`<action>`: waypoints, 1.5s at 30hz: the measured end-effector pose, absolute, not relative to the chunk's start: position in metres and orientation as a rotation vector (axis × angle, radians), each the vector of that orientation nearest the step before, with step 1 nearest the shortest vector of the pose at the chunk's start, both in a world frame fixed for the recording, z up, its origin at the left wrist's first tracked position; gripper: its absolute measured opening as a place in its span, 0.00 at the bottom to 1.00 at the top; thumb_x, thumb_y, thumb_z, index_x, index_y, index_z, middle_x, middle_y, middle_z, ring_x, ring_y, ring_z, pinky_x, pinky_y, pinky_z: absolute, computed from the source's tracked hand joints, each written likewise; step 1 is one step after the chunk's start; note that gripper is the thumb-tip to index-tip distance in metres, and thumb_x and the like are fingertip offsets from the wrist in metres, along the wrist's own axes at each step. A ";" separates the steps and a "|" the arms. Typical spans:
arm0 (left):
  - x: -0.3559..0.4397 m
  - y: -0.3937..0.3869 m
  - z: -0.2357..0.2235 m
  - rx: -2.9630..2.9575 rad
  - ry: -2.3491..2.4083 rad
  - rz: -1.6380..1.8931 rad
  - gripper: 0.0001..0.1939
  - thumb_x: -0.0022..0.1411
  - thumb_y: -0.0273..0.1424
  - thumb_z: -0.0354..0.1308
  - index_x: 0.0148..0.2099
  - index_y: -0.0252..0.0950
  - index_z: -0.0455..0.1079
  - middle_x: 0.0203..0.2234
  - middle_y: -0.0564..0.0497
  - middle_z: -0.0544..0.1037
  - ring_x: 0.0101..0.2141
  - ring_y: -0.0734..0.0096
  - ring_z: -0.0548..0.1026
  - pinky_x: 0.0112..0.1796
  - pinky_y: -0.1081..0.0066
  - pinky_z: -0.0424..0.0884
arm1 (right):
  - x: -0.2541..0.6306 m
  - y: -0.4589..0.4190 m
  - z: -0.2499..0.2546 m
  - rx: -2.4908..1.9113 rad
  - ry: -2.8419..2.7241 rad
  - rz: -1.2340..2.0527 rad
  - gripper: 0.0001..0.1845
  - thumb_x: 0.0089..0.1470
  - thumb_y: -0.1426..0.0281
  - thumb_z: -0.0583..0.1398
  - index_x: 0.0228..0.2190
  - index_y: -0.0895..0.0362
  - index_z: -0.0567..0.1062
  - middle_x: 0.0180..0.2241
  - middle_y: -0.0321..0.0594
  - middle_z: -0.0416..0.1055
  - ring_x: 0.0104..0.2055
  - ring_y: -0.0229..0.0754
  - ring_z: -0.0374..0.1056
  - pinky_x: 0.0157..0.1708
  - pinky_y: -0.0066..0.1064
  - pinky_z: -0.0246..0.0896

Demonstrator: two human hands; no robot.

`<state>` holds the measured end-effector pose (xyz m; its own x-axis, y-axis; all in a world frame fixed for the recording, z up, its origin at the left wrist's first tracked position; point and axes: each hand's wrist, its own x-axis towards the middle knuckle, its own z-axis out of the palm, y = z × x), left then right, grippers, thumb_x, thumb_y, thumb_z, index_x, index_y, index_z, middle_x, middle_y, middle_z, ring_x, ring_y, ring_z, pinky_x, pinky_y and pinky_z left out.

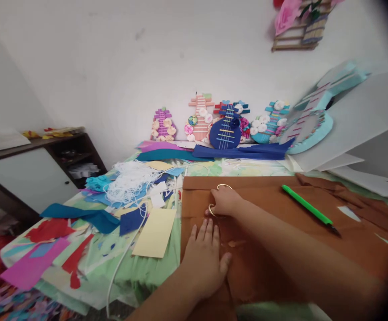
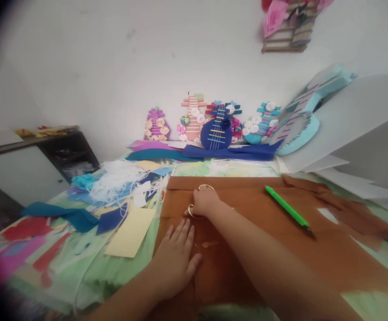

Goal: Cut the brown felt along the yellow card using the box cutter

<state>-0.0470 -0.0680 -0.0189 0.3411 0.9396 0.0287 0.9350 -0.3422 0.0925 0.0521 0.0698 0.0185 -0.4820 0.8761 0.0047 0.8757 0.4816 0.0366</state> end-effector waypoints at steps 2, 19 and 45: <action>-0.047 -0.069 -0.020 2.513 1.771 0.124 0.32 0.62 0.45 0.34 0.60 0.25 0.48 0.57 0.38 0.47 0.57 0.55 0.42 0.53 0.54 0.43 | 0.049 0.074 0.013 1.565 2.684 0.030 0.33 0.37 0.49 0.56 0.36 0.63 0.72 0.38 0.55 0.67 0.41 0.53 0.63 0.39 0.35 0.57; -0.044 -0.072 -0.010 2.361 1.690 0.117 0.37 0.59 0.48 0.40 0.59 0.22 0.45 0.57 0.34 0.42 0.56 0.50 0.38 0.53 0.53 0.40 | 0.001 0.082 0.016 1.328 2.931 0.210 0.36 0.40 0.45 0.52 0.37 0.64 0.72 0.39 0.55 0.65 0.43 0.53 0.60 0.42 0.38 0.53; -0.048 -0.079 -0.033 2.674 1.736 0.475 0.34 0.58 0.48 0.44 0.54 0.23 0.59 0.52 0.33 0.58 0.53 0.45 0.54 0.49 0.50 0.54 | 0.006 0.091 0.023 1.251 3.058 0.100 0.28 0.44 0.50 0.53 0.35 0.62 0.71 0.36 0.51 0.66 0.40 0.50 0.62 0.38 0.35 0.55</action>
<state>-0.0477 -0.0793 -0.0332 0.3777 0.8800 0.2880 0.9041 -0.4177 0.0905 0.0060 0.0907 0.0228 -0.7022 0.6905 0.1737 0.7003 0.7138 -0.0064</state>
